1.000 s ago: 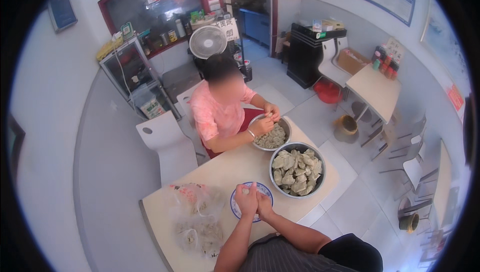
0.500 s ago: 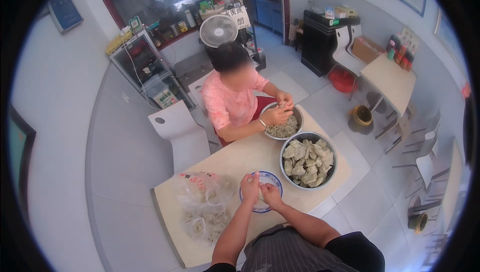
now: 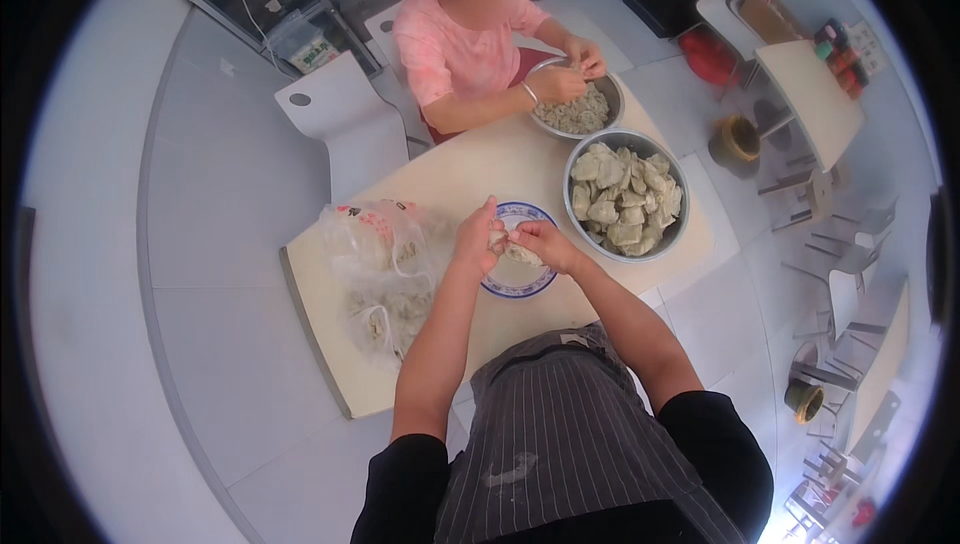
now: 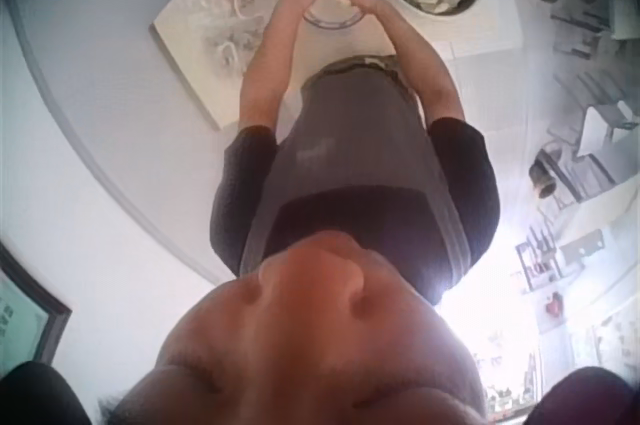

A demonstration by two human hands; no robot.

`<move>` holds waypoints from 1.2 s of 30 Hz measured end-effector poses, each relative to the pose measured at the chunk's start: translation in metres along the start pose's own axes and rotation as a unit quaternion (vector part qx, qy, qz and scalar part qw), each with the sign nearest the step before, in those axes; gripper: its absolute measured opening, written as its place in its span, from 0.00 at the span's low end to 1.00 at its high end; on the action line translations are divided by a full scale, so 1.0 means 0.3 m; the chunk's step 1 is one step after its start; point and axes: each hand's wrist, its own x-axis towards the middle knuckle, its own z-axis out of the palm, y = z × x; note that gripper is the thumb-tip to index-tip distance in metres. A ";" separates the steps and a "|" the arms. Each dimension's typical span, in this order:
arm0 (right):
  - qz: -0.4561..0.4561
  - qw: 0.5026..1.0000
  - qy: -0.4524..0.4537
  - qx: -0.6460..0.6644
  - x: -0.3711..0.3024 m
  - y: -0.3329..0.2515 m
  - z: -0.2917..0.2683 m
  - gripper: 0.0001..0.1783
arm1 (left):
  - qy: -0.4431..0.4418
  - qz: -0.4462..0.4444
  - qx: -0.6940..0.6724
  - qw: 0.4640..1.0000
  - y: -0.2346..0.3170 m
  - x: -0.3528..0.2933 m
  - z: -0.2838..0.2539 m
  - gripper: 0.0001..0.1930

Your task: The person sits at a table and repeatedly fills dumpling wrappers with meat filling, then folds and seals them by hand. The finished dumplings are placed into a large metal bowl. A second person across the table performs the same task simultaneously.

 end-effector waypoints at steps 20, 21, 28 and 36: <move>0.019 0.903 0.218 0.370 0.020 0.106 0.105 0.17 | 0.036 0.453 0.471 0.756 -0.184 -0.061 0.055 0.15; 0.035 0.907 0.218 0.359 0.022 0.103 0.109 0.18 | -0.001 0.412 0.468 0.781 -0.166 -0.077 0.043 0.17; 0.092 0.934 0.248 0.240 0.037 0.165 0.078 0.35 | -0.124 0.366 0.565 0.729 -0.109 -0.053 -0.030 0.25; 0.140 0.951 0.264 0.078 -0.012 0.042 0.111 0.41 | -0.220 0.326 0.650 0.650 -0.002 -0.091 -0.012 0.23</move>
